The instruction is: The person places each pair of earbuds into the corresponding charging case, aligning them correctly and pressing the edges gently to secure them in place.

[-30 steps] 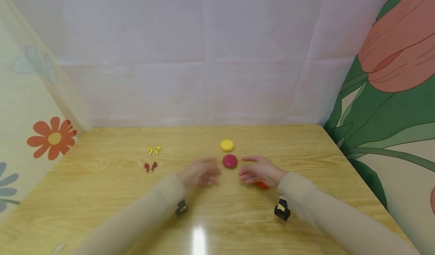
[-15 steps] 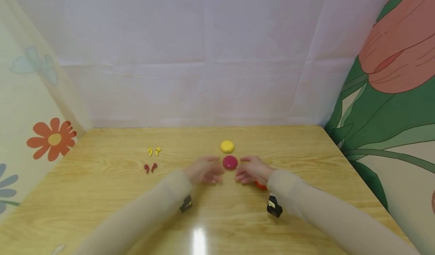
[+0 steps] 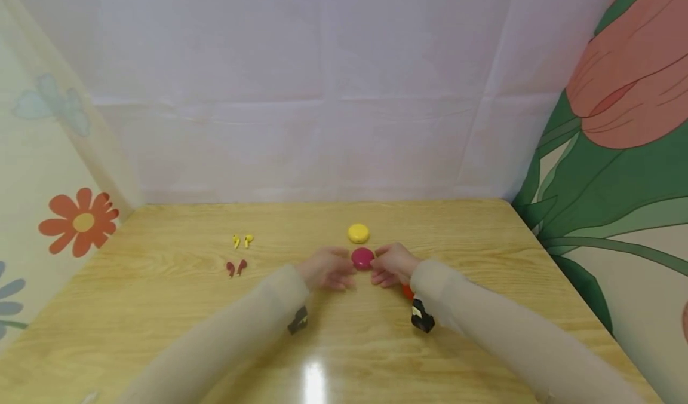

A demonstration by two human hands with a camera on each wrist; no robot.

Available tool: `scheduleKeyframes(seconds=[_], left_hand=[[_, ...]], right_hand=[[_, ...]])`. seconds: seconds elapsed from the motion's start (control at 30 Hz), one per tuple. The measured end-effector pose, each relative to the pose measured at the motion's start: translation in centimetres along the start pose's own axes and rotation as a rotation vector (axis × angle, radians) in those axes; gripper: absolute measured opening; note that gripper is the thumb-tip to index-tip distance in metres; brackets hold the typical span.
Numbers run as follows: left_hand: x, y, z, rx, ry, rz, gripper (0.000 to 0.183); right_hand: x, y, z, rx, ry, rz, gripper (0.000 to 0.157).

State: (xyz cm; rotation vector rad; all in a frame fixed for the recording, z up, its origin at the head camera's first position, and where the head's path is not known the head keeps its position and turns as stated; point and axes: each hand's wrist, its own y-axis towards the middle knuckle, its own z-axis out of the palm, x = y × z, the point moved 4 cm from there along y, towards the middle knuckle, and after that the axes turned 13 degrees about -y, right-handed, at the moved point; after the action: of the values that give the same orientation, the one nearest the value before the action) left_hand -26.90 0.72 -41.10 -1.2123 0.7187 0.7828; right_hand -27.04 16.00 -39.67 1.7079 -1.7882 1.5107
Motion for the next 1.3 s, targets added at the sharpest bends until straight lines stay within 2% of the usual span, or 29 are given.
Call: scheduleKeyframes(seconds=[0.17,0.43,0.73,0.83,1.07,1.3], left_hand=[[0.0,0.2,0.1,-0.003,0.015,0.001,0.050],[0.1,0.5,0.3,-0.004,0.018,0.007,0.022],[-0.1,0.1,0.2,-0.005,-0.032,0.017,0.027],[-0.3,-0.4,0.1,0.016,-0.025,0.030,0.030],[-0.8,-1.9,-0.8,0.089,-0.009,0.073,0.031],[-1.4,-2.7,-1.4,0.121,-0.007,0.071,0.031]], right_hand=[[0.2,0.5,0.1,0.007,-0.007,0.022,0.053],[0.4,0.7,0.4,-0.004,-0.023,0.022,0.047],[0.9,0.0,0.3,-0.012,-0.009,0.019,0.042],[1.3,-0.5,0.2,-0.019,-0.002,0.001,0.041],[2.4,-1.5,0.3,0.011,0.012,-0.110,0.040],[3.2,-2.2,0.4,-0.004,0.041,-0.115,0.042]])
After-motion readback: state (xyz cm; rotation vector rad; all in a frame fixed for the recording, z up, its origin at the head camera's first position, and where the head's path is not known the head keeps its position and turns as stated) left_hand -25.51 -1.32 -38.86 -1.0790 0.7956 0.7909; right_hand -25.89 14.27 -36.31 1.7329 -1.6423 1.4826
